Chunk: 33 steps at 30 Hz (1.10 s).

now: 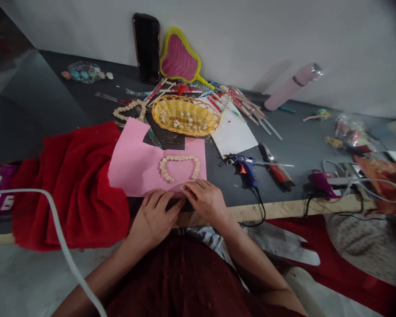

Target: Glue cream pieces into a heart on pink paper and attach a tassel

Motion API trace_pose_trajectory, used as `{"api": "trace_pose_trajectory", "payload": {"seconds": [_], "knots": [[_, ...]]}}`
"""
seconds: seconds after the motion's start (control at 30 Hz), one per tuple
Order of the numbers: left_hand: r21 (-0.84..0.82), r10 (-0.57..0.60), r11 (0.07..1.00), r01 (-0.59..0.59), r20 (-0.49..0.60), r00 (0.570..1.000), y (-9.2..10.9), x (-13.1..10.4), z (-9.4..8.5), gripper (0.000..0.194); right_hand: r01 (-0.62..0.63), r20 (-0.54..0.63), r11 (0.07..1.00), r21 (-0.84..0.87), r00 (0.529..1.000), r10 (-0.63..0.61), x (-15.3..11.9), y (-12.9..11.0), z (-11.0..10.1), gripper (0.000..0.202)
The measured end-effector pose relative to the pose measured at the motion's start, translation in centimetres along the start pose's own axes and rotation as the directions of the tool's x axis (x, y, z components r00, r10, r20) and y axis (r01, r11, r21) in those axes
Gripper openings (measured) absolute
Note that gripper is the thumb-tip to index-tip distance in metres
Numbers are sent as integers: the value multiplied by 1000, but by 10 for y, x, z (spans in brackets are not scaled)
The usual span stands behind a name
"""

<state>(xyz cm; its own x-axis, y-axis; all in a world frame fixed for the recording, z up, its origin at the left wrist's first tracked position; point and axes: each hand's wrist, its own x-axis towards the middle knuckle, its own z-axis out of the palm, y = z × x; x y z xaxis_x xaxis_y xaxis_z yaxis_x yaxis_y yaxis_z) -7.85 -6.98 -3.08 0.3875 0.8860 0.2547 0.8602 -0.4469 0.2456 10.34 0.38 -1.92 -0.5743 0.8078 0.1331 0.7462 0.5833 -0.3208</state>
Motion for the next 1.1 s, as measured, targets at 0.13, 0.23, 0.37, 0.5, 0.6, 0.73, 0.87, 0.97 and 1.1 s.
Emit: {"api": "trace_pose_trajectory", "payload": {"seconds": [0.13, 0.23, 0.37, 0.5, 0.6, 0.73, 0.87, 0.97, 1.1], "knots": [[4, -3, 1000, 3, 0, 1000, 1, -1, 0, 39, 10, 3, 1000, -1, 1000, -10, 1, 1, -1, 19], [11, -16, 1000, 16, 7, 1000, 1, 0, -1, 38, 8, 12, 1000, 6, 1000, -8, 1, 1, -1, 18], [7, -24, 1000, 24, -2, 1000, 1, -1, 0, 39, 6, 35, 999, 51, 999, -8, -2, 3, -2, 20], [-8, -19, 1000, 19, -12, 1000, 1, -1, 0, 44, 33, 44, 994, 102, 998, -38, 1, 22, -22, 22], [-20, -31, 999, 31, -17, 999, 2, 1, -1, 41, 32, 6, 999, 41, 999, -33, 28, 49, -53, 24], [-20, -40, 999, 40, -31, 999, 3, 1, 1, 37, -80, -72, 982, -169, 995, 69, 98, 81, -92, 30], [-12, -58, 998, 57, -27, 998, 3, 1, 4, 35, -246, 119, 875, -416, 939, 321, 166, 95, -94, 31], [-13, -54, 998, 54, -20, 998, 2, 1, 3, 35, -303, 153, 826, -475, 896, 417, 193, 97, -81, 32], [-29, -45, 999, 45, -8, 999, 0, 1, 1, 39, -318, 172, 812, -489, 878, 447, 203, 94, -72, 32]]}}
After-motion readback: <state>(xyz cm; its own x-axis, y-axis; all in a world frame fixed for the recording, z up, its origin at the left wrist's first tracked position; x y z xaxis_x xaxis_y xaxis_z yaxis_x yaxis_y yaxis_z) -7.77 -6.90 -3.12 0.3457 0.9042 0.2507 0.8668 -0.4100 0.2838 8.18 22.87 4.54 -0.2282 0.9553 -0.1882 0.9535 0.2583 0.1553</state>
